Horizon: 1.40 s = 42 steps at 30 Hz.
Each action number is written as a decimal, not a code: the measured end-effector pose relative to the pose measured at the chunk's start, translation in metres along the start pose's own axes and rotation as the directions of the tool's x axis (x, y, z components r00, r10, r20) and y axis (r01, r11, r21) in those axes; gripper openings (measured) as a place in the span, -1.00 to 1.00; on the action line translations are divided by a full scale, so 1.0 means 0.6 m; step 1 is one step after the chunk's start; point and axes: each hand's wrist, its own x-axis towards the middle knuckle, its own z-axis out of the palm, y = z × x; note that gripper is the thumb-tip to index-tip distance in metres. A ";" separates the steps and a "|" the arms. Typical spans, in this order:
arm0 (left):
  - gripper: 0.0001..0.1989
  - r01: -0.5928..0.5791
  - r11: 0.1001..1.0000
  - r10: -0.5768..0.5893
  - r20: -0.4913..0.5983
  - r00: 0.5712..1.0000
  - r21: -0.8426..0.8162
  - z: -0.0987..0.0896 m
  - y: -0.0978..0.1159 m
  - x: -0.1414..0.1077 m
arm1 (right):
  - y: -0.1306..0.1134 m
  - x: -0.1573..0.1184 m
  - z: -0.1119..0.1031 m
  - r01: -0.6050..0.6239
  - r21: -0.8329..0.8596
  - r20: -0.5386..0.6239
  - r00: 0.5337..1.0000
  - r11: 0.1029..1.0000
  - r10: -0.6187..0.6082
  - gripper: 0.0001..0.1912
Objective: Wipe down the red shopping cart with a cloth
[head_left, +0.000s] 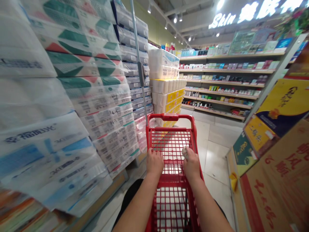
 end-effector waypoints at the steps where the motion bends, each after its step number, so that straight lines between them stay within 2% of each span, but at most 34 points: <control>1: -0.63 0.014 1.000 -0.014 0.000 1.000 0.003 0.000 0.001 -0.001 | -0.002 -0.002 0.002 0.028 0.013 0.028 0.999 1.000 -0.028 -0.35; 4: -0.64 0.033 0.999 -0.033 -0.005 0.999 0.005 0.001 0.002 -0.002 | -0.010 -0.009 0.007 0.186 0.113 0.190 0.960 0.976 -0.205 -0.35; 5: -0.64 0.033 0.999 -0.033 -0.005 0.999 0.003 0.001 0.002 -0.002 | -0.011 -0.009 0.007 0.205 0.135 0.206 0.951 0.969 -0.230 -0.35; 6: -0.64 0.033 0.999 -0.033 -0.004 0.999 0.002 0.001 0.002 -0.002 | -0.010 -0.008 0.006 0.193 0.134 0.190 0.958 0.972 -0.216 -0.37; 8: -0.63 0.034 0.999 -0.034 0.001 0.999 -0.003 0.001 0.001 -0.002 | -0.003 -0.003 0.001 0.093 0.082 0.086 0.991 0.992 -0.100 -0.40; 10: -0.63 0.033 0.999 -0.033 0.004 0.999 -0.003 0.001 0.001 -0.002 | 0.003 0.001 -0.003 0.011 0.034 0.002 1.000 0.999 -0.011 -0.42; 12: -0.64 0.031 1.000 -0.031 0.006 1.000 0.006 0.002 0.001 -0.002 | 0.000 0.000 -0.002 0.066 0.039 0.042 0.997 0.997 -0.068 -0.41; 15: -0.65 0.035 0.999 -0.035 0.007 0.999 0.025 0.003 0.004 -0.003 | -0.012 -0.007 0.003 0.222 0.110 0.165 0.957 0.969 -0.238 -0.40; 17: -0.66 0.044 0.999 -0.044 0.006 0.999 0.029 0.002 0.006 -0.003 | -0.013 -0.007 0.004 0.198 0.101 0.146 0.966 0.975 -0.212 -0.42; 19: -0.68 0.062 0.998 -0.062 0.011 0.998 0.022 -0.002 0.008 -0.002 | -0.006 -0.004 0.001 0.088 0.040 0.067 0.994 0.995 -0.091 -0.44; 21: -0.69 0.077 0.997 -0.077 0.016 0.997 0.014 -0.005 0.010 -0.001 | 0.000 0.000 -0.003 0.011 -0.015 0.024 1.000 1.000 -0.010 -0.45; 23: -0.70 0.077 0.997 -0.077 0.008 0.997 0.002 -0.006 0.009 0.001 | 0.000 -0.001 -0.006 0.034 -0.041 0.072 0.997 0.999 -0.031 -0.44; 26: -0.70 0.059 0.998 -0.060 -0.037 0.997 -0.026 0.001 0.005 0.001 | -0.011 -0.006 -0.008 0.139 -0.039 0.198 0.972 0.989 -0.129 -0.45; 31: -0.71 0.040 0.999 -0.041 -0.067 0.997 -0.016 0.019 -0.001 -0.002 | -0.013 0.002 -0.013 0.030 -0.187 0.114 0.993 0.982 -0.008 -0.53; 37: -0.70 0.063 0.998 -0.063 0.001 0.998 -0.005 0.010 0.005 -0.004 | -0.002 0.009 -0.007 0.174 -0.172 0.178 0.973 0.970 -0.143 -0.44; 42: -0.71 0.060 0.998 -0.060 0.029 0.998 -0.008 -0.012 0.016 -0.009 | 0.012 0.019 -0.010 0.201 -0.090 0.169 0.968 0.975 -0.184 -0.49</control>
